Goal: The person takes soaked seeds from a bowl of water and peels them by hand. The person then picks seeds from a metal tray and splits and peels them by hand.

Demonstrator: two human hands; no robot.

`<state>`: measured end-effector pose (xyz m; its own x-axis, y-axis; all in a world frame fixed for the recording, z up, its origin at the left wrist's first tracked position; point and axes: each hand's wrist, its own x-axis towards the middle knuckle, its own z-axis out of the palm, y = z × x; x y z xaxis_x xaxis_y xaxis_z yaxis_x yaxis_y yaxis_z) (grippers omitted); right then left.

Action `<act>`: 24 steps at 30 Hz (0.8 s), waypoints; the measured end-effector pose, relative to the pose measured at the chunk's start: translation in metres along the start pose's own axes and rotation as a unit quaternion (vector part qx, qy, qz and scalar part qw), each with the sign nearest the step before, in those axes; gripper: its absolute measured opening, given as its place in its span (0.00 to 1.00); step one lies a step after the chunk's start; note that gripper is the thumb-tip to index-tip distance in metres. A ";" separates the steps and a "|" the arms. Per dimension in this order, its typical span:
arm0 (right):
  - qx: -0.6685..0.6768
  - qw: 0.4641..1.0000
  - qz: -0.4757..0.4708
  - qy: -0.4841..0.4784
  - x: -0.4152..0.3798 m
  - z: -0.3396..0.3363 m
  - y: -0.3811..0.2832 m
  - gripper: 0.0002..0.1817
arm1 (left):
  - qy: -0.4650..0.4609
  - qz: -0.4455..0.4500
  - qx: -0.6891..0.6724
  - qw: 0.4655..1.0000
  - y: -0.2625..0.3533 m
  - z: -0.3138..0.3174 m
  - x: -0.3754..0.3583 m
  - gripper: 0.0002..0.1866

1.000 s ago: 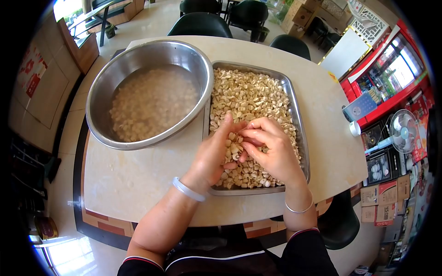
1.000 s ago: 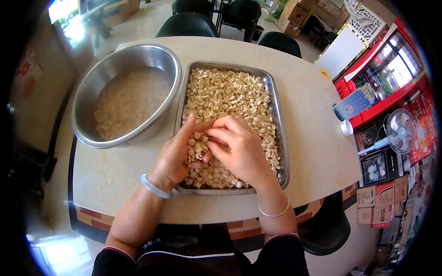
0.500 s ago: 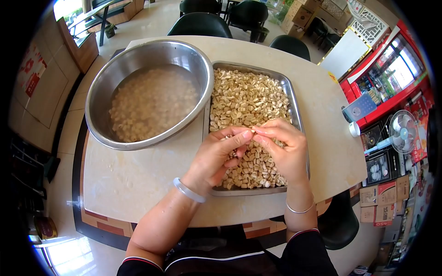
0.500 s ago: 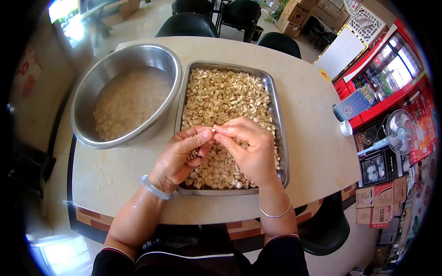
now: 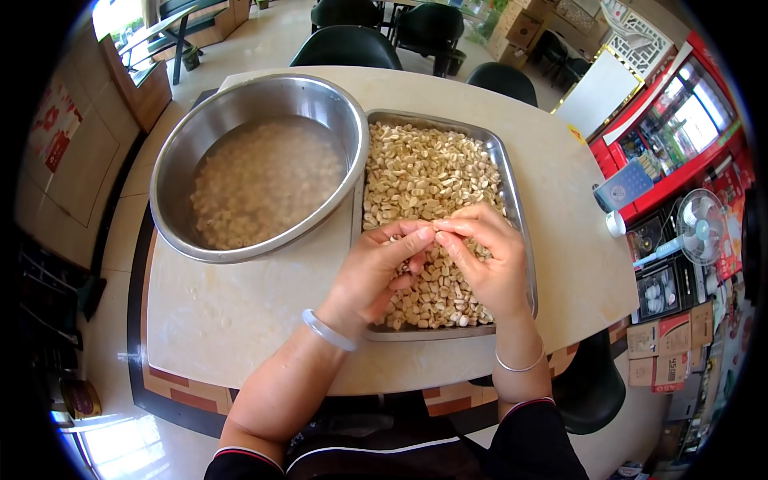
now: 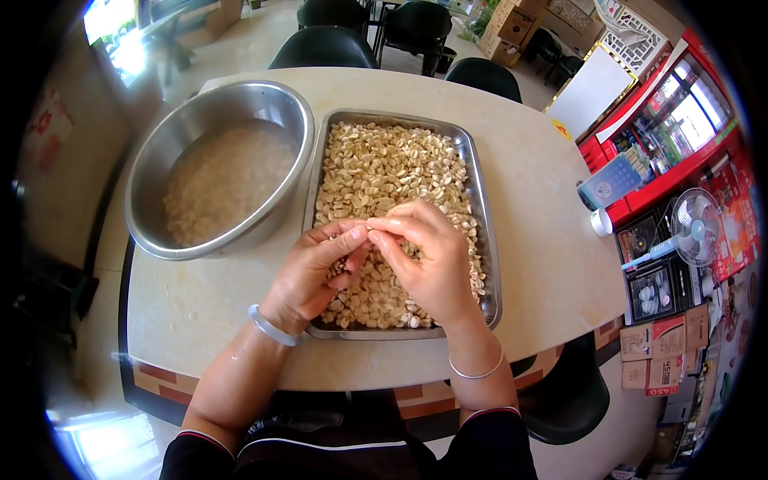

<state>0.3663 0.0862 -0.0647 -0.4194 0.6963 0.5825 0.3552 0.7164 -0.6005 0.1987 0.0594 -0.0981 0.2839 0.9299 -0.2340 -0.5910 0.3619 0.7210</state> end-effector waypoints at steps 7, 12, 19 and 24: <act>0.178 0.965 0.190 0.016 -0.007 0.004 0.005 0.06 | 0.002 -0.003 -0.010 1.000 0.001 0.008 -0.005 0.10; 0.257 0.950 0.171 0.055 0.015 -0.001 -0.018 0.08 | -0.044 0.010 -0.111 0.993 0.000 0.000 -0.002 0.11; -0.113 0.972 -0.069 -0.196 0.115 0.006 -0.067 0.07 | -0.085 0.094 -0.255 0.959 0.006 -0.011 -0.003 0.08; -0.172 0.964 -0.014 -0.202 0.101 -0.002 -0.070 0.11 | -0.060 0.114 -0.233 0.964 0.017 -0.012 -0.010 0.12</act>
<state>0.3006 0.1067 0.0367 -0.6998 0.6517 0.2925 0.5655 0.7556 -0.3305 0.1765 0.0571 -0.0919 0.1745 0.9846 -0.0066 -0.9155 0.1648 0.3669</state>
